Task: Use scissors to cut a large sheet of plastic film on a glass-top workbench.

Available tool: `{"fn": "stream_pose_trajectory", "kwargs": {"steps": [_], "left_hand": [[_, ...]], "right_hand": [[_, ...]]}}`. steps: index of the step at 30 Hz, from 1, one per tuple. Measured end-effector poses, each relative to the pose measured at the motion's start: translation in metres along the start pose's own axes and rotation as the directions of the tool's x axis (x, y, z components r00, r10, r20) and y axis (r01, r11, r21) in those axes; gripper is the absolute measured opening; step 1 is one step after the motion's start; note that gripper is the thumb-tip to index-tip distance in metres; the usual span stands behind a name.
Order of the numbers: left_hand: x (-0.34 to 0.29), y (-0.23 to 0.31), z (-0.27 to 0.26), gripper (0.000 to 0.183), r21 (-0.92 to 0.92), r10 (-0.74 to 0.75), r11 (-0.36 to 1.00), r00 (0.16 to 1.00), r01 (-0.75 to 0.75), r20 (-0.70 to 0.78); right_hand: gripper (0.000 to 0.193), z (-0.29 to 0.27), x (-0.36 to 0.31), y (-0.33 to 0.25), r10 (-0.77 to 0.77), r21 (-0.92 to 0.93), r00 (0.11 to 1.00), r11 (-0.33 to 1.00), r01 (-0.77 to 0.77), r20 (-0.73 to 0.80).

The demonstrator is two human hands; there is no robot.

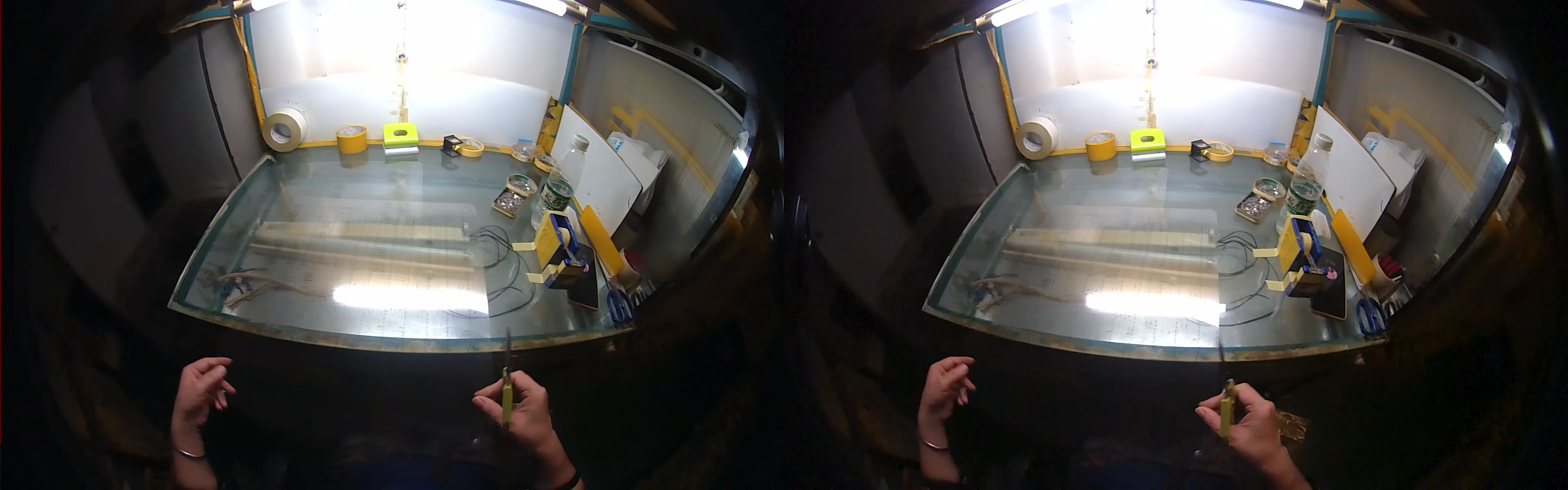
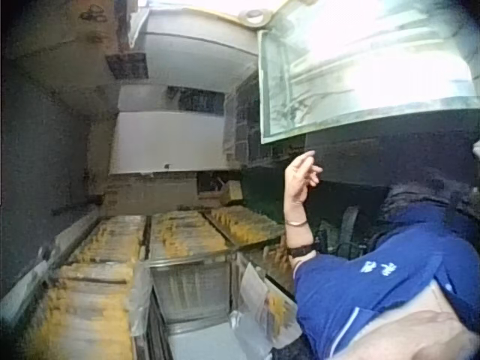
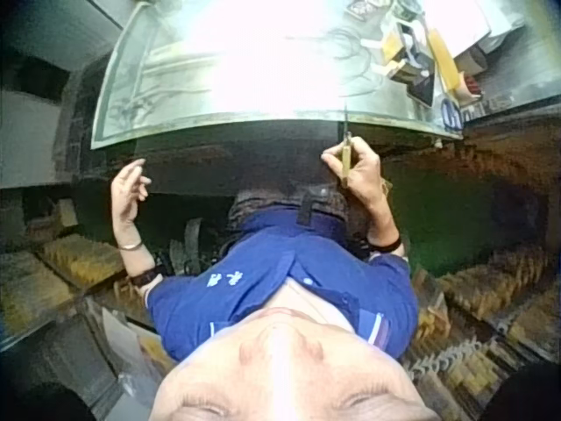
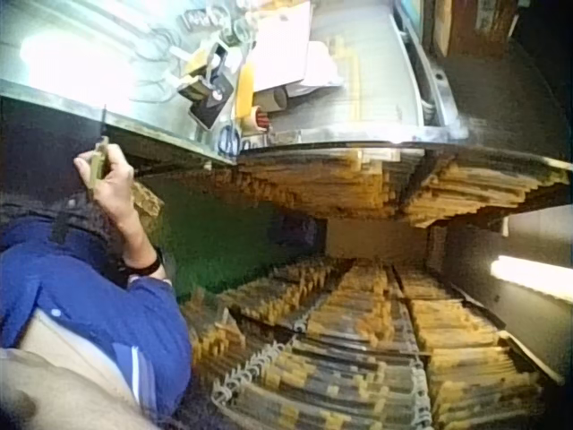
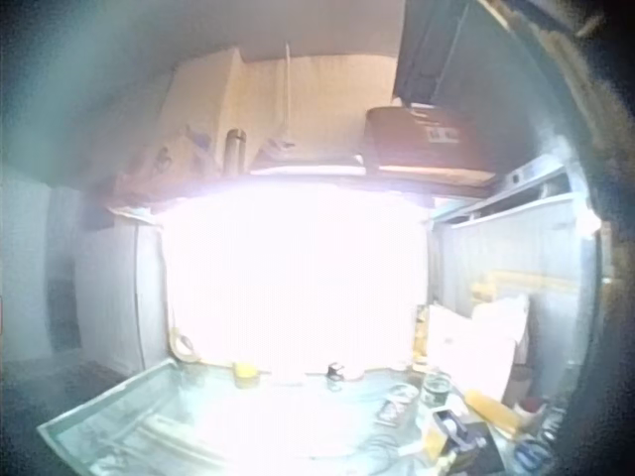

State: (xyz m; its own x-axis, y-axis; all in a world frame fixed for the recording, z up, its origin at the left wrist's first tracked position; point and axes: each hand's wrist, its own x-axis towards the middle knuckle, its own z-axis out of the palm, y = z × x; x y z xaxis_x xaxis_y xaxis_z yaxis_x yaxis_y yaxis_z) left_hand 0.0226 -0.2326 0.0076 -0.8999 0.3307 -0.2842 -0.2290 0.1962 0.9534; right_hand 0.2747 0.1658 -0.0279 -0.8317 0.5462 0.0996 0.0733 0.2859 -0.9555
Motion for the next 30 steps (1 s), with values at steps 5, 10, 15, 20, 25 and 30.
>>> {"fn": "stream_pose_trajectory", "kwargs": {"steps": [5, 10, 15, 20, 25, 30], "left_hand": [[-0.009, 0.002, 0.034, 0.033, 0.106, 0.153, 0.981, 0.981, -0.165, 0.117], [-0.009, 0.01, 0.048, 0.032, 0.069, 0.276, 0.958, 0.959, -0.28, 0.063], [-0.01, 0.006, 0.045, 0.032, 0.072, 0.36, 0.931, 0.933, -0.359, -0.006], [-0.004, 0.013, 0.053, 0.04, 0.01, 0.452, 0.888, 0.869, -0.459, -0.2], [0.015, 0.015, 0.036, 0.048, -0.125, 0.534, 0.726, 0.67, -0.676, -0.516], [-0.004, 0.025, 0.073, 0.043, 0.041, 0.61, 0.787, 0.765, -0.616, -0.205]], "right_hand": [[0.022, -0.001, 0.009, -0.007, -0.029, 0.085, 0.989, 0.996, 0.042, -0.145], [0.023, -0.004, 0.014, -0.01, -0.091, 0.117, 0.969, 0.986, 0.121, -0.23], [0.024, -0.004, 0.015, -0.01, -0.136, 0.134, 0.961, 0.976, 0.172, -0.241], [0.023, 0.005, 0.014, -0.011, -0.186, 0.174, 0.955, 0.958, 0.229, -0.233], [0.02, 0.018, 0.015, -0.012, -0.425, 0.045, 0.872, 0.903, 0.427, 0.242], [0.021, 0.028, 0.014, -0.007, -0.469, 0.171, 0.863, 0.88, 0.442, 0.185]]}}
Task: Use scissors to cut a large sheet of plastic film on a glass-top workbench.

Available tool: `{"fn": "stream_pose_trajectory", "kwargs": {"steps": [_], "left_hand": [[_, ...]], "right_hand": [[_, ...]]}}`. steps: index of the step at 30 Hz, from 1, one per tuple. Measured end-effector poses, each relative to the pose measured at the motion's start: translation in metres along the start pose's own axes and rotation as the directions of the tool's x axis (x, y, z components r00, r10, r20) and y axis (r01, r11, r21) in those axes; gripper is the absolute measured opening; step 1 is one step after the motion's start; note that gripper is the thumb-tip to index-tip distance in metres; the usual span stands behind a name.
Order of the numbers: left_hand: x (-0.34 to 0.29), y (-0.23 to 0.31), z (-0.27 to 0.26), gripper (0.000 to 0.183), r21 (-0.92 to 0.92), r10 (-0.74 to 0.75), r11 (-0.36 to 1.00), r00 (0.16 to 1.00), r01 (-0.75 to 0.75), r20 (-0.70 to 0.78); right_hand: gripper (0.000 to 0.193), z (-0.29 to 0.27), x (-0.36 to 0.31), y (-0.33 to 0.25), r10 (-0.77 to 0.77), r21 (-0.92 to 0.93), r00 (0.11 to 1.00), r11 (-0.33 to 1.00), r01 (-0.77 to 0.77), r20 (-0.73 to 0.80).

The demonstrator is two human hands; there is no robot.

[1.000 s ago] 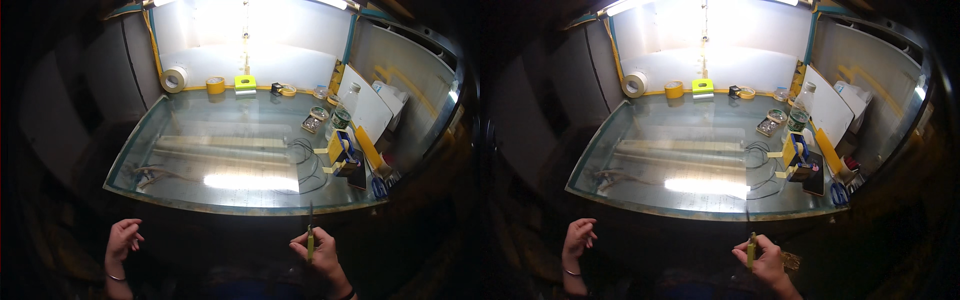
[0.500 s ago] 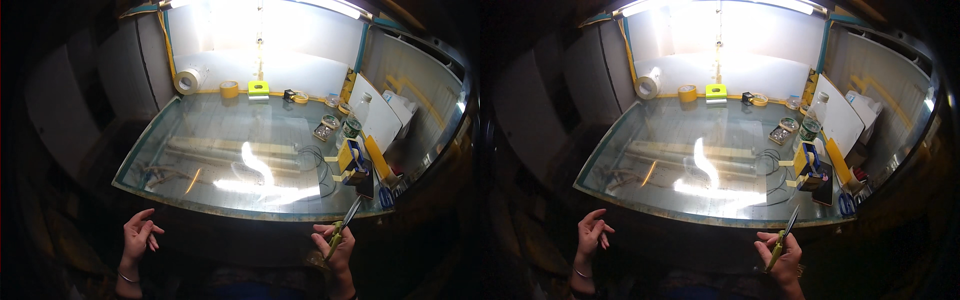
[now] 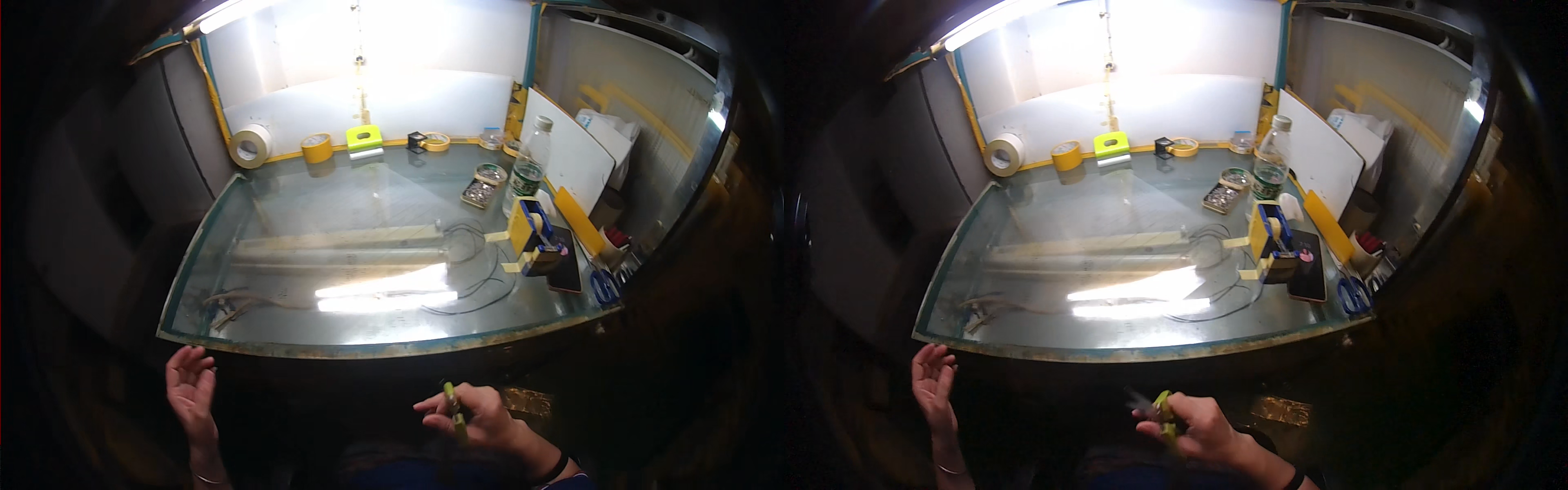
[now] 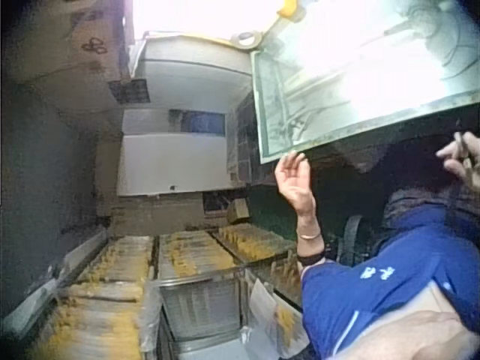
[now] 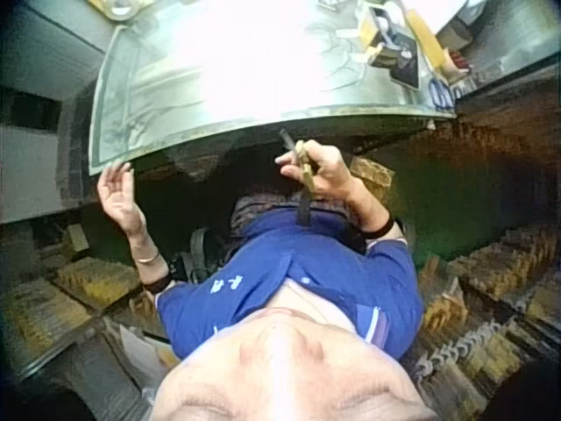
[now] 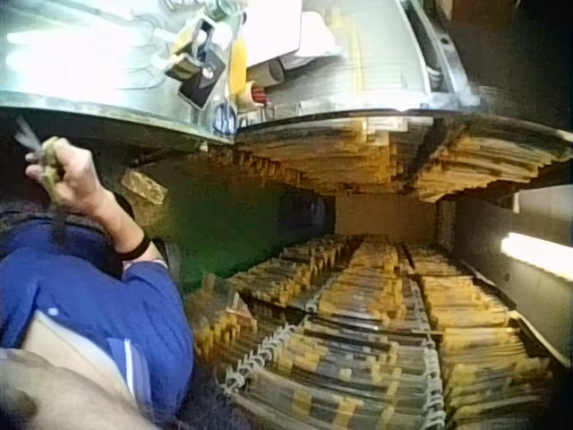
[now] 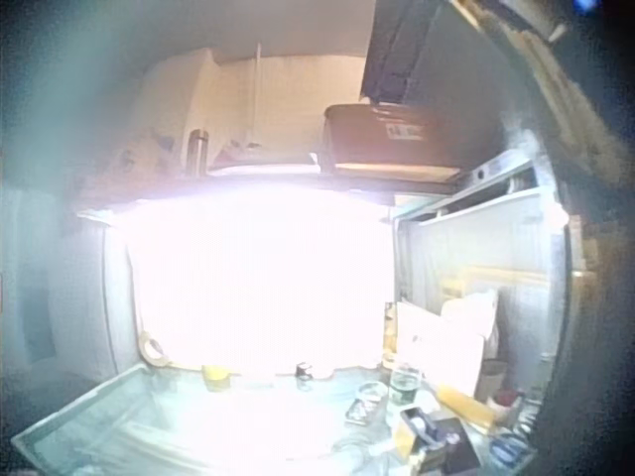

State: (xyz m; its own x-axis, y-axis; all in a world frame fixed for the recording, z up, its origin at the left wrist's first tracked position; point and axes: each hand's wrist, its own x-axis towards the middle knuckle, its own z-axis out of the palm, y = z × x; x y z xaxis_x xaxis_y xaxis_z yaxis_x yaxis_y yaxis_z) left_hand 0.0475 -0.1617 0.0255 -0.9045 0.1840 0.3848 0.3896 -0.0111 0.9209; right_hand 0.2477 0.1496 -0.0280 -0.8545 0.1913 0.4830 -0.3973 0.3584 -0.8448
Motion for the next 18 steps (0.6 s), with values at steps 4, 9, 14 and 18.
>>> {"fn": "stream_pose_trajectory", "kwargs": {"steps": [4, 9, 14, 18], "left_hand": [[-0.011, 0.004, 0.033, 0.068, 0.35, -0.03, 0.929, 0.917, -0.121, 0.397], [-0.004, -0.005, 0.074, 0.082, 0.556, 0.035, 0.634, 0.738, -0.538, 0.674], [0.006, -0.017, 0.093, 0.083, 0.542, 0.03, 0.594, 0.689, -0.595, 0.724], [0.011, -0.022, 0.115, 0.086, 0.506, 0.046, 0.595, 0.655, -0.624, 0.754]], "right_hand": [[0.019, -0.009, -0.01, 0.004, 0.13, -0.03, 0.979, 0.99, -0.137, -0.153], [0.016, -0.017, -0.024, 0.01, 0.131, -0.12, 0.954, 0.978, -0.168, -0.271], [0.015, -0.018, -0.03, 0.014, 0.188, -0.113, 0.937, 0.967, -0.23, -0.293], [0.015, -0.015, -0.029, 0.014, 0.223, -0.103, 0.933, 0.96, -0.261, -0.284]]}}
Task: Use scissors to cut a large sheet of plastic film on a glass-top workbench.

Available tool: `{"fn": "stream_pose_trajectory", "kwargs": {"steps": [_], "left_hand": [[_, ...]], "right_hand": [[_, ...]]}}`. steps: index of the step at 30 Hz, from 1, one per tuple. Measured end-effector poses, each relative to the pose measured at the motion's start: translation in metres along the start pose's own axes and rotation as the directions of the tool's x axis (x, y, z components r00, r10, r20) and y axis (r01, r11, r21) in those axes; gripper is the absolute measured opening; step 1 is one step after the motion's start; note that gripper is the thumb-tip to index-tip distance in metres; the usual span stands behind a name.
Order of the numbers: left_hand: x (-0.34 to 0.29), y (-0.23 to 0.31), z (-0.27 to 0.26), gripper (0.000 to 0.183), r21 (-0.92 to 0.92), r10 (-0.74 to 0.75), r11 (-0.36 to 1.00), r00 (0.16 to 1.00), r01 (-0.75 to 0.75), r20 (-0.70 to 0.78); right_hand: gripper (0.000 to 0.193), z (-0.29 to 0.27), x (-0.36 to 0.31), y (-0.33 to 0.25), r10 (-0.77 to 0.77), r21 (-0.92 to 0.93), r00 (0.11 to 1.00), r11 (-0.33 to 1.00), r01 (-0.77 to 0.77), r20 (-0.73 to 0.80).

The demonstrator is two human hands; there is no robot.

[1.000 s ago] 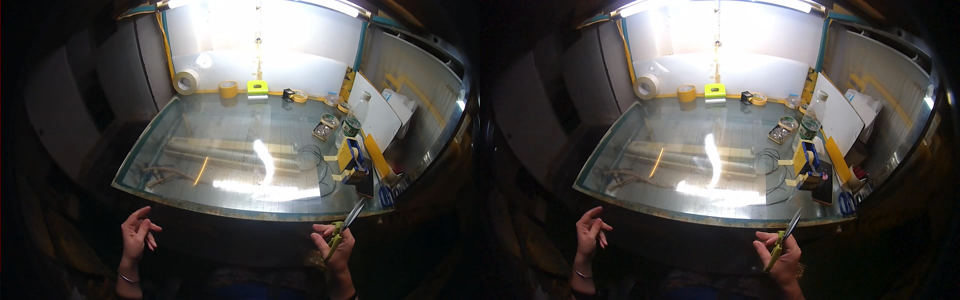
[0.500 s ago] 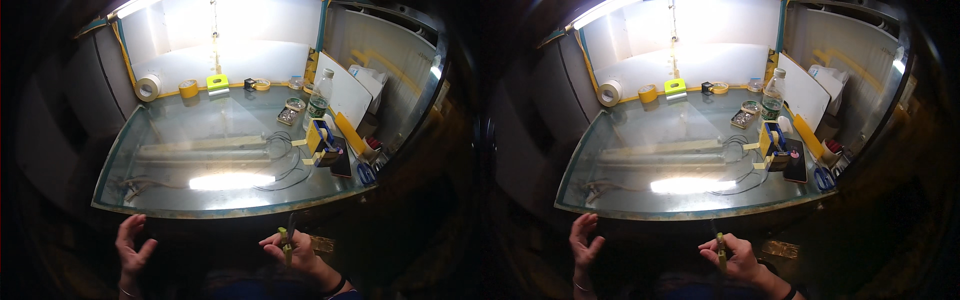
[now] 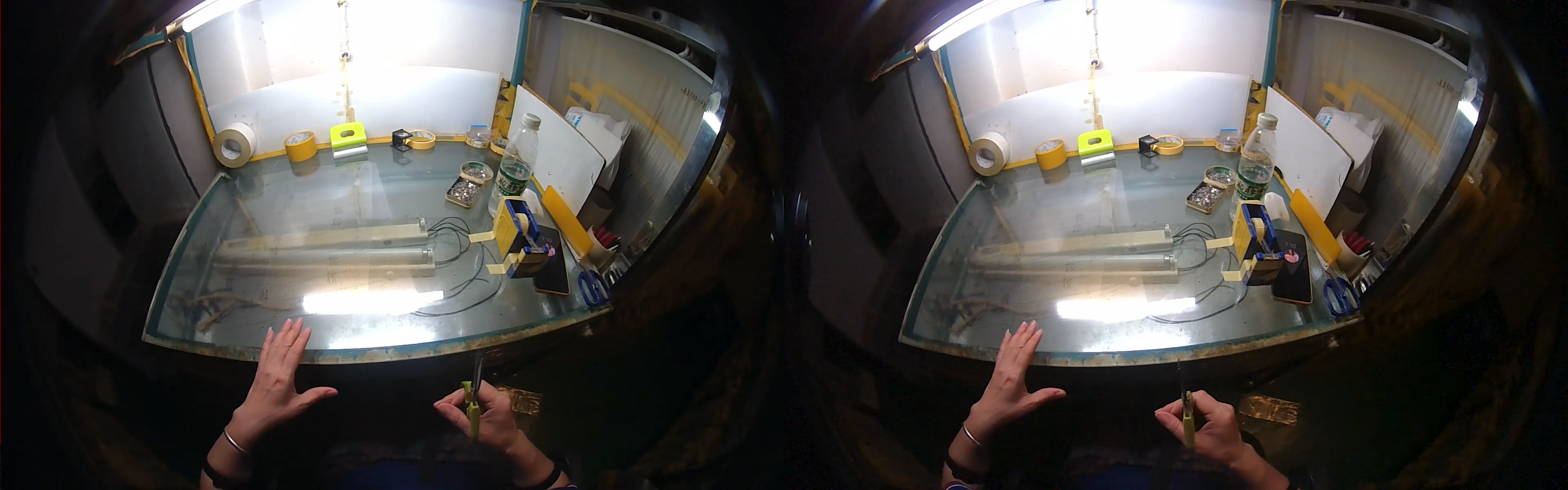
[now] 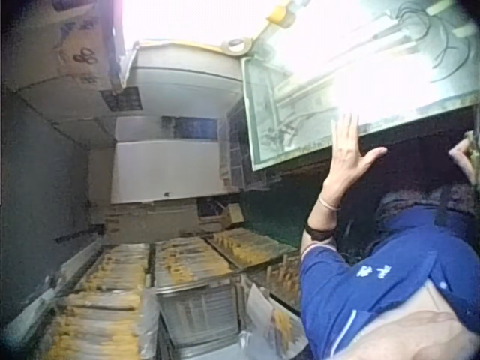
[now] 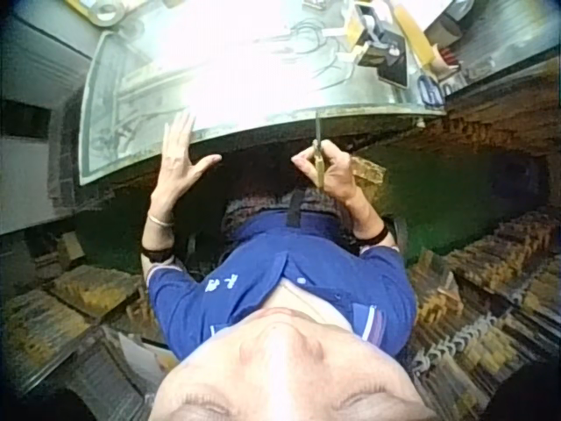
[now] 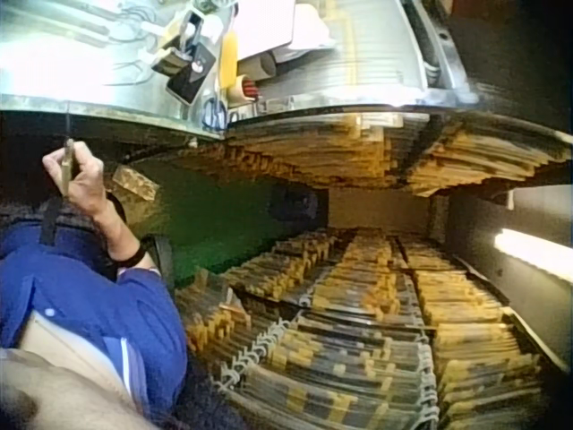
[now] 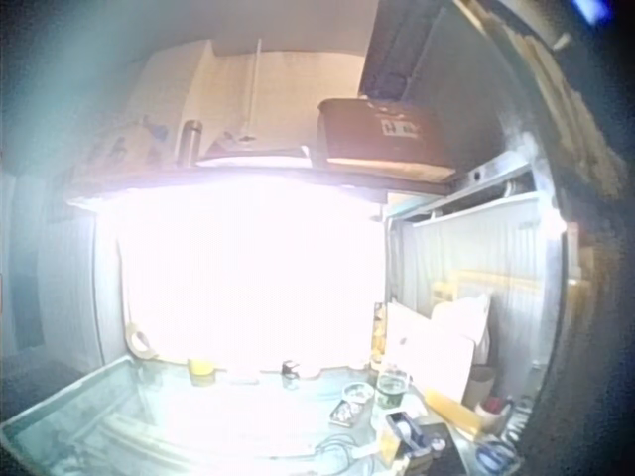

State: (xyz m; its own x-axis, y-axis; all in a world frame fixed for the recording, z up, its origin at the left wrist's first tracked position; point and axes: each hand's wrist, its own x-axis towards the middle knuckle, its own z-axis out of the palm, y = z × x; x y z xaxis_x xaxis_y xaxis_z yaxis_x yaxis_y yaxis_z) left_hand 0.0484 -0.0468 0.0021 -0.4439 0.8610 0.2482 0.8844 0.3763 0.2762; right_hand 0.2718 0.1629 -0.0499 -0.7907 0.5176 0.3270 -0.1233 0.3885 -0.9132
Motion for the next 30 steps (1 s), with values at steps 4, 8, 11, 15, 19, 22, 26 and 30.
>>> {"fn": "stream_pose_trajectory", "kwargs": {"steps": [4, 8, 11, 15, 19, 22, 26, 30], "left_hand": [[0.013, 0.0, 0.008, 0.082, 0.067, 0.041, 0.997, 0.997, -0.037, -0.061], [0.006, -0.004, 0.008, 0.063, 0.065, 0.108, 0.993, 0.967, -0.095, -0.231], [-0.002, 0.012, -0.001, 0.04, 0.005, 0.117, 0.992, 0.932, -0.123, -0.342], [-0.016, 0.038, 0.011, 0.027, -0.251, 0.337, 0.881, 0.903, -0.402, -0.266], [-0.043, 0.065, 0.065, 0.022, -0.79, 0.337, 0.427, 0.733, 0.44, 0.59], [-0.043, 0.076, 0.091, 0.032, -0.687, 0.052, -0.233, 0.715, 0.688, 0.697], [-0.002, 0.09, 0.095, 0.025, -0.791, -0.12, -0.305, 0.803, 0.53, 0.584], [0.018, 0.096, 0.098, 0.022, -0.841, -0.201, -0.348, 0.843, 0.415, 0.499]], "right_hand": [[0.014, -0.001, -0.004, 0.01, 0.034, 0.058, 0.999, 0.998, -0.035, 0.009], [0.015, -0.006, -0.007, 0.007, 0.041, 0.018, 0.999, 0.999, -0.041, 0.01], [0.017, -0.005, -0.013, 0.007, 0.128, 0.097, 0.991, 0.987, -0.13, 0.031], [0.025, -0.002, -0.023, 0.009, 0.243, 0.292, 0.958, 0.915, -0.279, 0.154], [0.035, -0.002, -0.03, 0.005, 0.265, 0.35, 0.937, 0.876, -0.332, 0.227], [0.037, -0.004, -0.039, 0.0, 0.296, 0.4, 0.929, 0.841, -0.364, 0.222], [0.031, -0.011, -0.054, 0.007, 0.399, 0.419, 0.875, 0.77, -0.481, 0.273], [0.027, -0.007, -0.063, 0.012, 0.53, 0.402, 0.769, 0.656, -0.639, 0.358]]}}
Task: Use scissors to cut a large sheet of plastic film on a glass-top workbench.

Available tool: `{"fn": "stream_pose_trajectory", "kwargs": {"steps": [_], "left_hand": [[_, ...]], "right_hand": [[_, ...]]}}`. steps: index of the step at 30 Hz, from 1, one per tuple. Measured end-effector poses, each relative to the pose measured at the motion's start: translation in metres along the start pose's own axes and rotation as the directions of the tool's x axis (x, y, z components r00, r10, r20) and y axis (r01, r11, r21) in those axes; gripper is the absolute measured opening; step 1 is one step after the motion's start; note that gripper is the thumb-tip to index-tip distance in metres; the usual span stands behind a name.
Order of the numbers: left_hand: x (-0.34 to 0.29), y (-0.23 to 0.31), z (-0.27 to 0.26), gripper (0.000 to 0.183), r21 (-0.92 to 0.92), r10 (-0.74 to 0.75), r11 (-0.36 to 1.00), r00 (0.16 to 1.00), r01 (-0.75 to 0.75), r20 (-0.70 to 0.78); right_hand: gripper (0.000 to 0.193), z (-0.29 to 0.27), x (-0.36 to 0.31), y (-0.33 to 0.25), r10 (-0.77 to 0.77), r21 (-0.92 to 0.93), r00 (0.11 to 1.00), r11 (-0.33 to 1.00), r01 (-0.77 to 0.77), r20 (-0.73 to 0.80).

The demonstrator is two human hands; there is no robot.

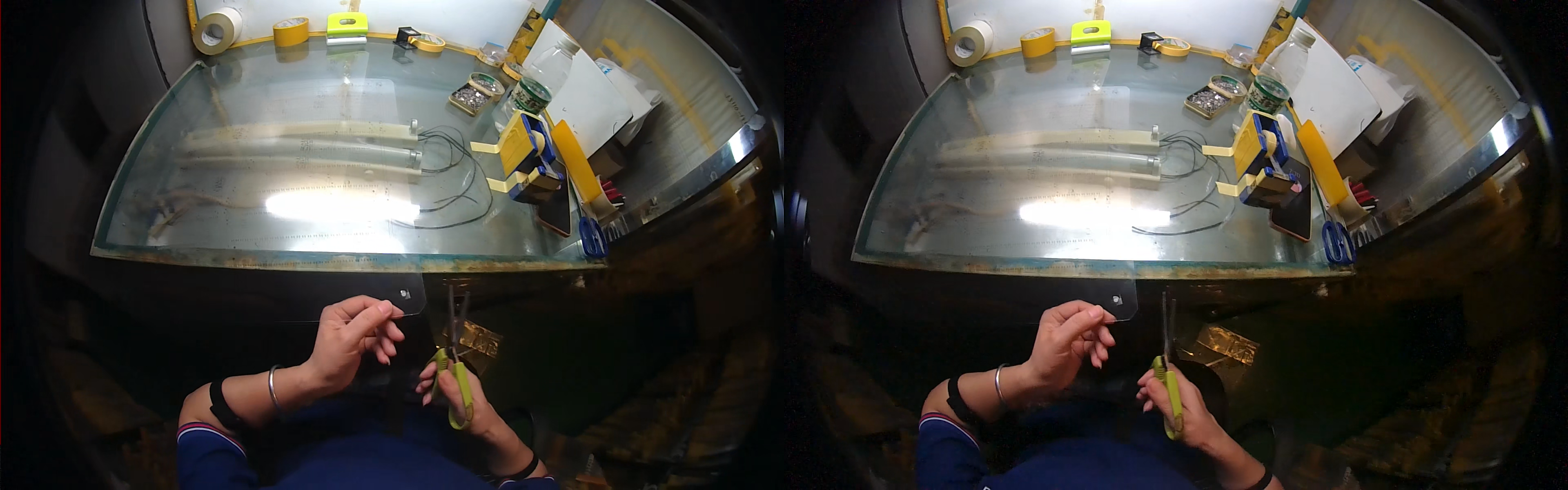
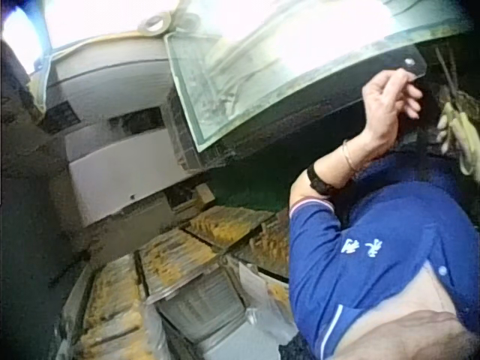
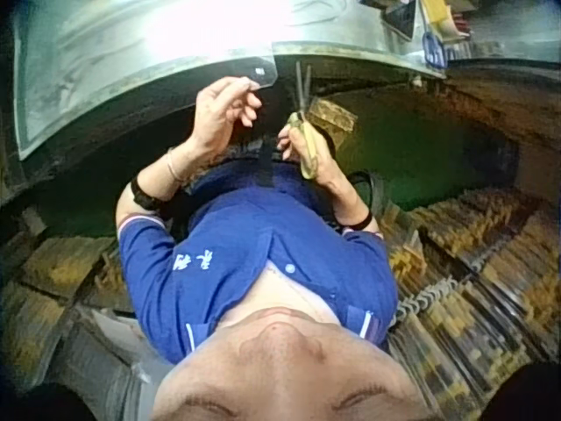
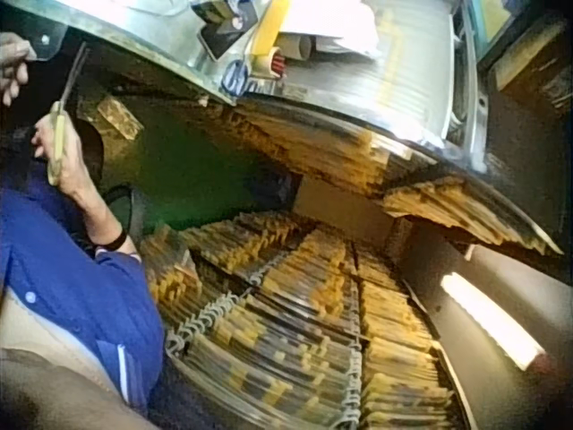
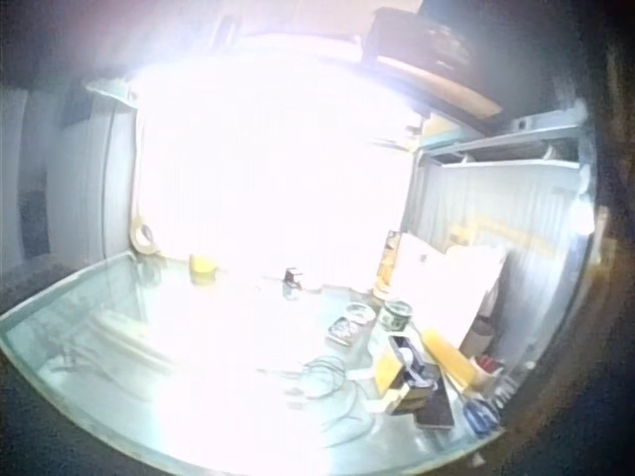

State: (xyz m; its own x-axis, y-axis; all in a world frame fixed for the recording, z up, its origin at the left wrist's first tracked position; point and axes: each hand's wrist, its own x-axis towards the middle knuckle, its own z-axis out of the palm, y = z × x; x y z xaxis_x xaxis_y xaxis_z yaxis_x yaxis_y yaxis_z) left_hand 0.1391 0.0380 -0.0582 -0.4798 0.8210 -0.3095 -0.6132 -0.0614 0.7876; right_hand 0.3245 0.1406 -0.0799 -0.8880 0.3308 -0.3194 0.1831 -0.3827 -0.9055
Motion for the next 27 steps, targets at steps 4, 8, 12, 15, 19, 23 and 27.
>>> {"fn": "stream_pose_trajectory", "kwargs": {"steps": [4, 8, 12, 15, 19, 23, 27], "left_hand": [[0.001, -0.004, -0.001, 0.025, -0.044, -0.009, 0.999, 1.0, 0.009, 0.004], [0.006, -0.006, 0.0, 0.027, -0.071, -0.019, 0.997, 1.0, 0.02, 0.015], [0.009, -0.004, 0.003, 0.027, -0.045, -0.034, 0.998, 0.999, 0.034, 0.01], [0.009, -0.003, 0.003, 0.026, -0.036, -0.024, 0.999, 1.0, 0.024, 0.017], [0.009, -0.002, 0.002, 0.026, -0.027, -0.03, 0.999, 0.999, 0.031, 0.029], [0.01, -0.004, 0.0, 0.025, -0.016, -0.028, 0.999, 0.999, 0.029, 0.047], [0.01, -0.004, 0.0, 0.025, -0.016, -0.023, 1.0, 0.998, 0.024, 0.057]], "right_hand": [[0.027, 0.01, 0.004, -0.007, 0.141, -0.043, 0.99, 0.989, -0.141, 0.016], [0.027, 0.019, 0.009, -0.014, 0.16, -0.062, 0.986, 0.986, -0.157, 0.043], [0.032, 0.025, 0.012, -0.02, 0.163, -0.122, 0.986, 0.98, -0.158, 0.031], [0.032, 0.025, 0.013, -0.021, 0.16, -0.133, 0.987, 0.979, -0.156, 0.02], [0.032, 0.025, 0.015, -0.02, 0.15, -0.156, 0.989, 0.977, -0.147, 0.008], [0.032, 0.025, 0.015, -0.02, 0.167, -0.165, 0.986, 0.972, -0.165, -0.002], [0.032, 0.026, 0.015, -0.02, 0.16, -0.149, 0.987, 0.976, -0.16, -0.011]]}}
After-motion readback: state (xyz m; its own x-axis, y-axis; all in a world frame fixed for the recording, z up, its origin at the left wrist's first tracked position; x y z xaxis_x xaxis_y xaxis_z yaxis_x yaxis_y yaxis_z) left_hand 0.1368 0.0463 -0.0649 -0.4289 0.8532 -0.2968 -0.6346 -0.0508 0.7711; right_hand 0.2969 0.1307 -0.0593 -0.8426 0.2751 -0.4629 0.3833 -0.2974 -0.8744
